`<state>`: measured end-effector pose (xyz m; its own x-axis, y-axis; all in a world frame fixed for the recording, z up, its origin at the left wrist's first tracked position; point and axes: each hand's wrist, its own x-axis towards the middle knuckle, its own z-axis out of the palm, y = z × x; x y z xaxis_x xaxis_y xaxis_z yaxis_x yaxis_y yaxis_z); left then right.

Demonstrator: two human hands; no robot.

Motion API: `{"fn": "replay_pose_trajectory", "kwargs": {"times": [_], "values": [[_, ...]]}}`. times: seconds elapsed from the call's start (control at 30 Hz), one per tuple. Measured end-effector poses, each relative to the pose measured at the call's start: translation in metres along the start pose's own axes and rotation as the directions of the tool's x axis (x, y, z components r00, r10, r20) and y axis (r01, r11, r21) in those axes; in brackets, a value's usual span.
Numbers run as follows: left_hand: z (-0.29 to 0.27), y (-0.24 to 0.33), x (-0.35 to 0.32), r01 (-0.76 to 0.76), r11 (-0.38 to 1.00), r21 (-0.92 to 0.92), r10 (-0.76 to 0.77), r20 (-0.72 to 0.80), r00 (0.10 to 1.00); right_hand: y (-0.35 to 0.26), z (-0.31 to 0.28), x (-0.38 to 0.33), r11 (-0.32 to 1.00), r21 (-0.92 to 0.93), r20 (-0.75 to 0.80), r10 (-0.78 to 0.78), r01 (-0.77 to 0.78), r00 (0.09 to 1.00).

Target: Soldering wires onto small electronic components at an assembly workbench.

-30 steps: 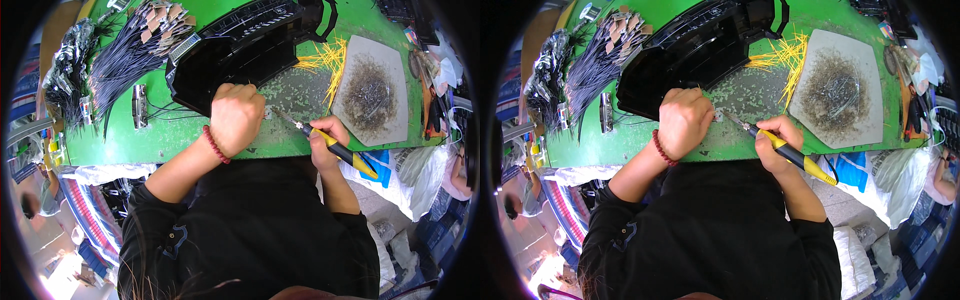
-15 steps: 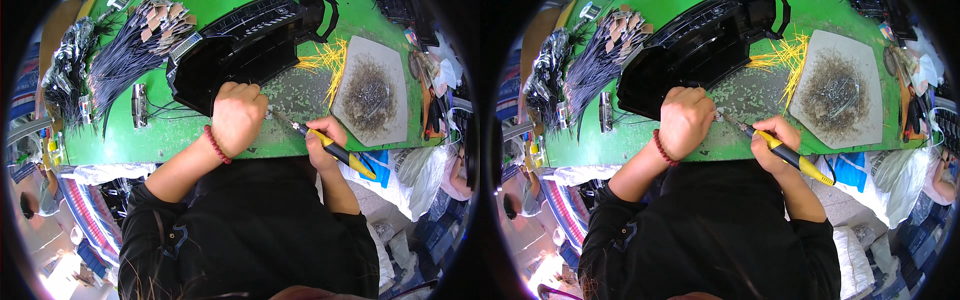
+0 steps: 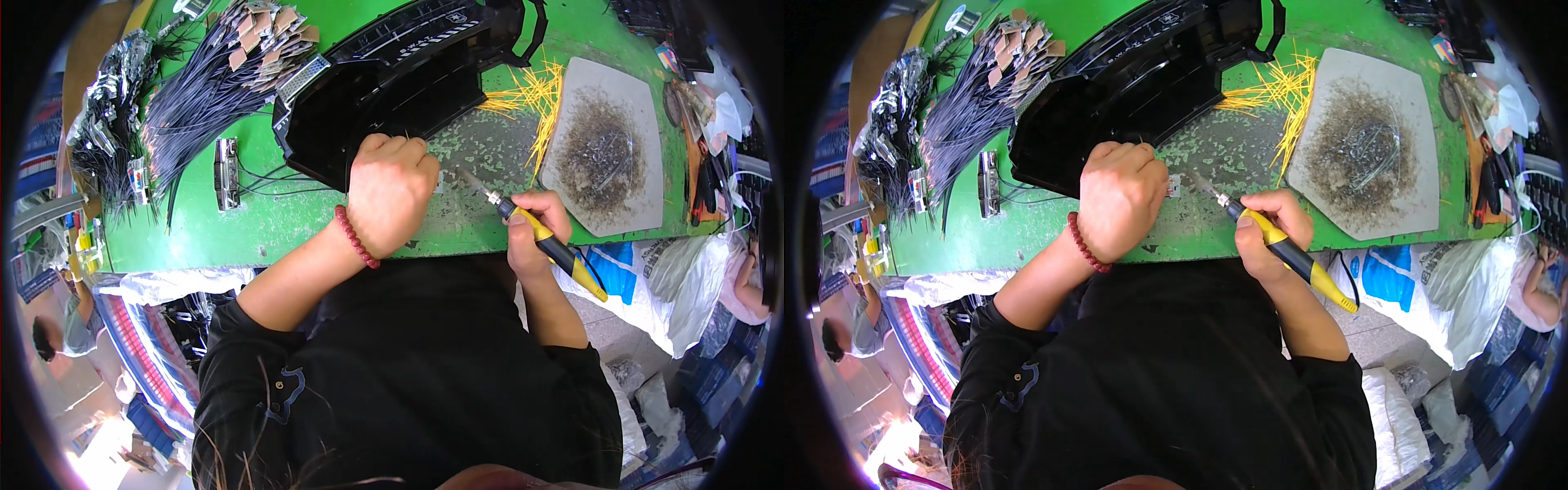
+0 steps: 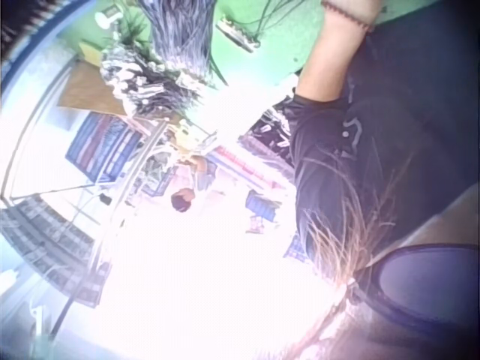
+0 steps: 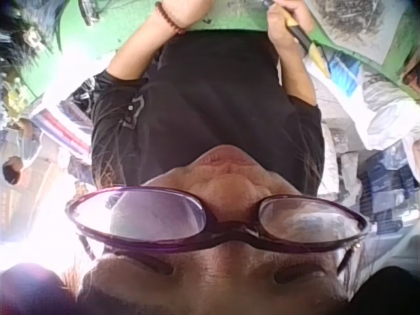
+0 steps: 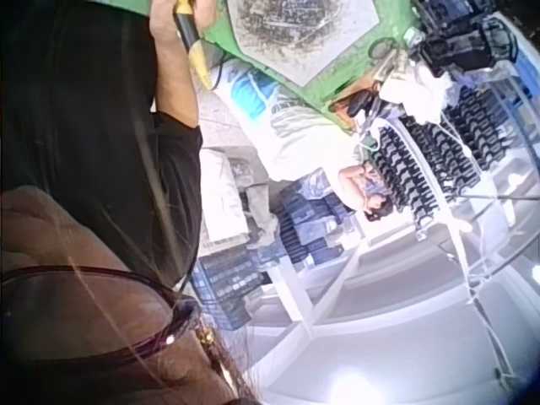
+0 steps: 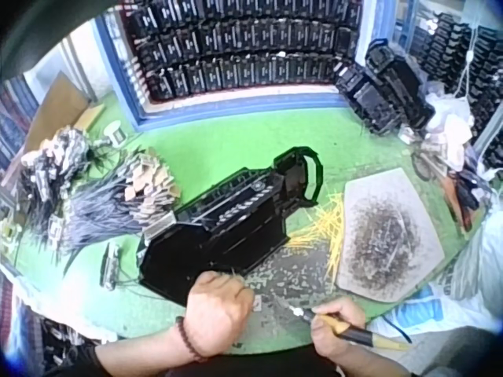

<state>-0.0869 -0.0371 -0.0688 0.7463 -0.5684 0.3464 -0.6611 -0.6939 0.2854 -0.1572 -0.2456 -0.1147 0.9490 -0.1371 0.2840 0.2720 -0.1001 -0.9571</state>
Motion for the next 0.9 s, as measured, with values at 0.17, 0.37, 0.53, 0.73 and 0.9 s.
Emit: {"fn": "replay_pose_trajectory", "kwargs": {"times": [0.17,0.37,0.53,0.73,0.9], "values": [[-0.002,0.000,0.001,0.015,1.000,-0.020,-0.015,0.006,1.000,-0.010,0.014,0.010,0.988,-0.006,-0.108,-0.156,0.156,0.982],[-0.009,0.003,0.005,0.090,0.995,-0.043,-0.090,0.009,0.996,-0.023,0.016,0.022,0.991,-0.105,0.083,-0.071,0.080,0.994],[-0.014,0.008,0.003,0.140,0.963,-0.230,-0.163,-0.084,0.983,-0.023,0.039,0.028,0.952,-0.254,0.170,-0.132,0.173,0.976],[-0.020,0.000,0.000,0.102,0.953,-0.286,-0.111,-0.016,0.994,-0.016,0.051,0.031,0.968,-0.212,0.055,-0.127,0.136,0.990],[-0.010,0.000,-0.003,0.039,0.985,-0.167,-0.051,-0.067,0.996,-0.019,0.050,0.040,0.952,-0.270,0.036,-0.136,0.140,0.990]]}}
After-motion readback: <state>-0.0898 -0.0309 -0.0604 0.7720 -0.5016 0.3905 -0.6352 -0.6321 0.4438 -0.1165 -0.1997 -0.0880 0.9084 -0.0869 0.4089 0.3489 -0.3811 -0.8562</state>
